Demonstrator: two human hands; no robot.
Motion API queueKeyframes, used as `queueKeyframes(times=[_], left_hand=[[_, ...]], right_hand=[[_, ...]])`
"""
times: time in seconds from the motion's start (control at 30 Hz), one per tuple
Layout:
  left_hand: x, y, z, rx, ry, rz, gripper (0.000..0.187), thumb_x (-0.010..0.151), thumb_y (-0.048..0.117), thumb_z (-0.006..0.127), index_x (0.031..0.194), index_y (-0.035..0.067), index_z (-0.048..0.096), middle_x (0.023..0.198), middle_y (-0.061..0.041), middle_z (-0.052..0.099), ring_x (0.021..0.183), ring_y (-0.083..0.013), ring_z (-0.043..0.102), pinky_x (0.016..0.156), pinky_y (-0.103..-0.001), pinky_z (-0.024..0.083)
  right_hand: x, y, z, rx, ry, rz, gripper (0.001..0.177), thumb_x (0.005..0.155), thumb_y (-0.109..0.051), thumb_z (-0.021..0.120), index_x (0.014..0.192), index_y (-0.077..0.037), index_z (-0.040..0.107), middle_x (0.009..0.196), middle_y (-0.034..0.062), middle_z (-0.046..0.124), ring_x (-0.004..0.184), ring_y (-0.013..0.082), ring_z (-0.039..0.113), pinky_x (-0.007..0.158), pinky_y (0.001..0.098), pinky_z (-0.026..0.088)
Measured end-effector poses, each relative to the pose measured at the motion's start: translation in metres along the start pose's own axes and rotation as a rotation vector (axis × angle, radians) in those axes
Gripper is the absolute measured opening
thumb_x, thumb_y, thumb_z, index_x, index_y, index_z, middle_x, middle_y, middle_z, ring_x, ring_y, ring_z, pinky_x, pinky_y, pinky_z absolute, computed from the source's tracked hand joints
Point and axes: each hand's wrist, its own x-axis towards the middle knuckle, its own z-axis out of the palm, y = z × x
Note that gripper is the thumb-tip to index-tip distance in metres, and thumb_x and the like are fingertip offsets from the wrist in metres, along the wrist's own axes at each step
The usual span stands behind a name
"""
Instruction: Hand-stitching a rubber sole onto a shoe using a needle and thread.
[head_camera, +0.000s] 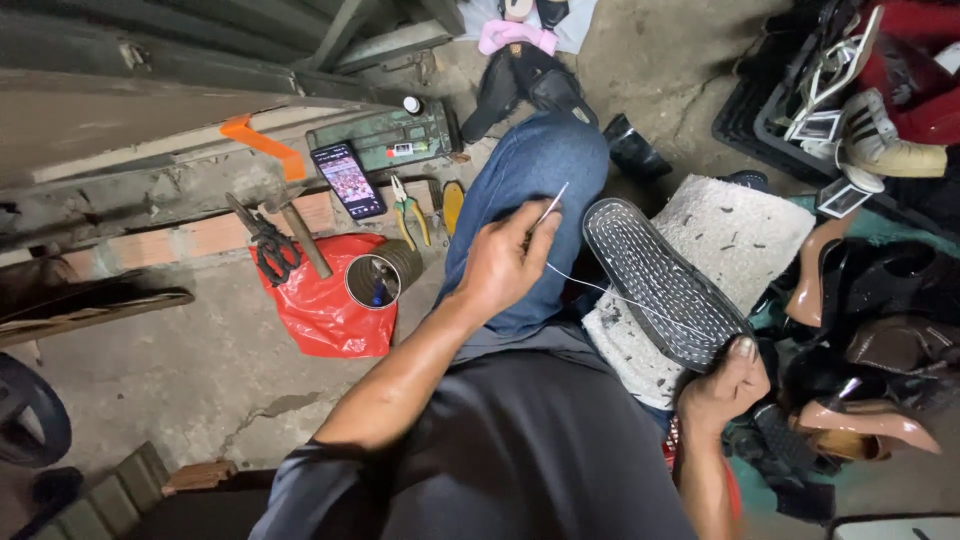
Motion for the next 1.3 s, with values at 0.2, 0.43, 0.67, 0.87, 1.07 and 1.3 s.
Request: queueKeyframes(times=[0.2,0.43,0.67,0.87,1.07,1.3], left_hand=[[0.003,0.002,0.002,0.028,0.062,0.062,0.015,0.099,0.025,0.066,0.107,0.017,0.075,0.078,-0.009,0.075,0.078,-0.0294,0.076,0.061,-0.038,0.059],[0.008,0.009,-0.004,0.002,0.081,0.102,0.012,0.100,0.019,0.064,0.096,0.011,0.072,0.076,-0.011,0.072,0.077,-0.0327,0.073,0.057,-0.041,0.057],[0.009,0.008,-0.005,-0.050,0.056,0.086,0.012,0.100,0.016,0.064,0.099,0.008,0.073,0.078,-0.015,0.073,0.079,-0.0363,0.073,0.059,-0.043,0.058],[0.009,0.010,-0.006,-0.041,0.066,0.098,0.011,0.099,0.015,0.066,0.100,0.008,0.075,0.079,-0.015,0.075,0.080,-0.0363,0.074,0.060,-0.043,0.059],[0.008,0.005,-0.009,0.012,0.058,0.101,0.010,0.098,0.013,0.069,0.101,0.009,0.077,0.079,-0.016,0.075,0.079,-0.0382,0.074,0.061,-0.044,0.059],[0.015,0.014,-0.016,-0.009,-0.006,0.119,0.012,0.099,0.007,0.067,0.105,0.006,0.078,0.083,-0.019,0.076,0.084,-0.0389,0.075,0.064,-0.044,0.059]], right_hand=[[-0.001,0.010,-0.006,-0.022,0.008,0.011,0.042,0.117,-0.018,0.051,0.077,-0.012,0.044,0.076,-0.0030,0.041,0.076,0.0093,0.031,0.072,0.0278,0.032],[0.001,0.005,-0.005,-0.030,0.005,0.028,0.041,0.118,-0.018,0.051,0.078,-0.012,0.045,0.078,-0.0027,0.041,0.075,0.0091,0.031,0.074,0.0275,0.032],[-0.002,0.015,-0.009,-0.044,0.019,0.025,0.041,0.119,-0.018,0.052,0.078,-0.012,0.045,0.076,-0.0026,0.042,0.075,0.0086,0.031,0.074,0.0273,0.033],[-0.002,0.010,-0.006,-0.008,0.023,0.021,0.045,0.116,-0.019,0.053,0.073,-0.014,0.041,0.072,-0.0040,0.040,0.073,0.0084,0.028,0.071,0.0279,0.031],[-0.013,0.027,-0.007,-0.027,0.097,0.019,0.048,0.112,-0.017,0.057,0.067,-0.013,0.042,0.065,-0.0006,0.041,0.069,0.0100,0.030,0.067,0.0307,0.029],[-0.019,0.015,0.002,-0.008,0.082,0.024,0.049,0.110,-0.024,0.049,0.063,-0.018,0.039,0.060,-0.0046,0.036,0.062,0.0092,0.028,0.059,0.0307,0.025]])
